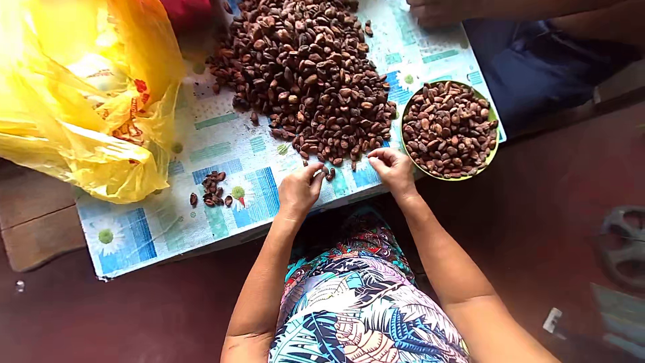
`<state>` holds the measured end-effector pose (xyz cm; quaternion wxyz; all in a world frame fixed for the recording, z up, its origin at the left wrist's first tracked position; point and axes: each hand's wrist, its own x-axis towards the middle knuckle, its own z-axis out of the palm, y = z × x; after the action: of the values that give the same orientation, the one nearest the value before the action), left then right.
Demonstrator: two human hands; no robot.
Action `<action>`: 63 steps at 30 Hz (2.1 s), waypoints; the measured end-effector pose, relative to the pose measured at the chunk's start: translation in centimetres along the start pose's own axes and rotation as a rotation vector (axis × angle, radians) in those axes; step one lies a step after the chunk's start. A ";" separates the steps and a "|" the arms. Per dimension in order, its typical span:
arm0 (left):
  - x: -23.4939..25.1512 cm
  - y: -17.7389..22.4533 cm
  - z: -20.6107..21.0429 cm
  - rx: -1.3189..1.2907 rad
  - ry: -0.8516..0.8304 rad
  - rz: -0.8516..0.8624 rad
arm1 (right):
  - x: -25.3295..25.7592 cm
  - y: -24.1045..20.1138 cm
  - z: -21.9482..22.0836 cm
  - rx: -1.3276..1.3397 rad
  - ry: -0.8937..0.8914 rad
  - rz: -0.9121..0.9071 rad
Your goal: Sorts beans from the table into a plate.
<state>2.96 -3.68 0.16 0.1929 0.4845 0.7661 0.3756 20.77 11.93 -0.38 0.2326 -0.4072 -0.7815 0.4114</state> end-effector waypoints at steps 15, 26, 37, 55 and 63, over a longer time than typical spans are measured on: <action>0.4 2.4 3.0 0.289 -0.030 -0.049 | -0.4 -1.2 3.0 -0.289 -0.012 -0.143; -2.1 -2.1 -4.5 0.194 0.165 -0.098 | -0.2 -3.3 1.7 1.297 -0.311 0.655; -3.7 0.4 -4.0 -0.170 0.146 -0.030 | -2.0 -5.7 4.5 1.103 -0.383 0.616; -4.6 0.9 -0.5 -0.472 -0.015 -0.169 | -4.5 -5.6 6.0 0.872 -0.442 0.412; -0.8 -0.9 -1.8 0.041 0.132 -0.113 | -1.1 -3.3 3.5 0.983 -0.384 0.452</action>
<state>1.57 -5.29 0.58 0.1529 0.4187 0.8107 0.3796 17.51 8.36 0.40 0.1546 -0.3259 -0.4202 0.8326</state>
